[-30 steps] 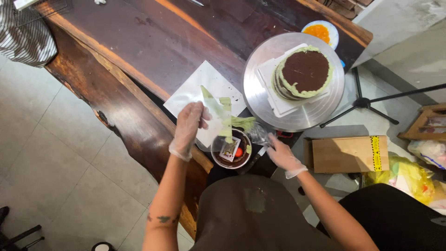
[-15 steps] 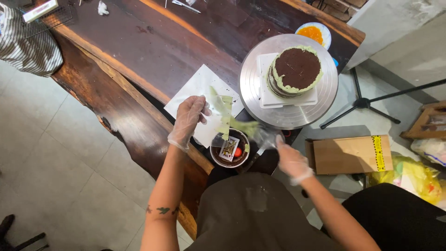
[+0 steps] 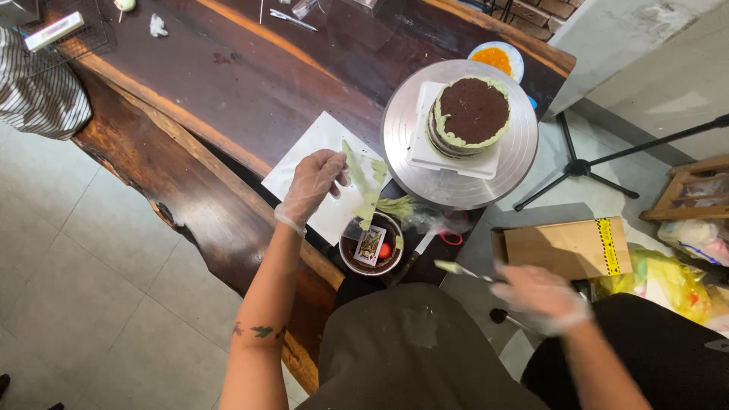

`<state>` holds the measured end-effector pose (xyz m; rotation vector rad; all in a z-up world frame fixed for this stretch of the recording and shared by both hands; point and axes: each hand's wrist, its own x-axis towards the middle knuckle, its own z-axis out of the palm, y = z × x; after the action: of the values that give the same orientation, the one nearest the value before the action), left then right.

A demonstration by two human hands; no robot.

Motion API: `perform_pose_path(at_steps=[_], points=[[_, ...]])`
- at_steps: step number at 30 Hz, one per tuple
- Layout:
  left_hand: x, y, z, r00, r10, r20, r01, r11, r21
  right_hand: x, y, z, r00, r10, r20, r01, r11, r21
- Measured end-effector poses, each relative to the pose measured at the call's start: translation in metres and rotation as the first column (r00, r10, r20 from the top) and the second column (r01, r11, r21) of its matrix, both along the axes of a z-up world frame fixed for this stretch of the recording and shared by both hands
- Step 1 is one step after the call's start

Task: Applying and smoothing green frosting on a round cake using a piping bag and spatula.

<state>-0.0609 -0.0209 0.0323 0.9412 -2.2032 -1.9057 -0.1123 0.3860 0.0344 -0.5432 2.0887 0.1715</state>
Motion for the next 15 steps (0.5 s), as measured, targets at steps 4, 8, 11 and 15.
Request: perform_pose_path(at_steps=[4,8,11,15], points=[[-0.003,-0.003,0.015,0.975,-0.215,0.048,0.208,0.971,0.120,-0.020,0.015,0.049,0.852,-0.468,0.235,0.518,0.818,-0.250],[-0.013,-0.004,-0.003,0.921,-0.389,-0.002,0.378,0.894,0.240,-0.035,-0.012,0.035,0.920,-0.393,0.015,0.324,0.737,-0.592],[-0.018,0.016,0.012,0.932,-0.360,0.039,0.350,0.923,0.161,-0.045,-0.030,0.021,0.862,-0.490,0.128,0.428,0.570,-0.701],[-0.025,0.015,0.013,0.914,-0.405,0.033,0.394,0.902,0.176,-0.045,-0.031,0.003,0.869,-0.491,-0.054,0.298,0.607,-0.737]])
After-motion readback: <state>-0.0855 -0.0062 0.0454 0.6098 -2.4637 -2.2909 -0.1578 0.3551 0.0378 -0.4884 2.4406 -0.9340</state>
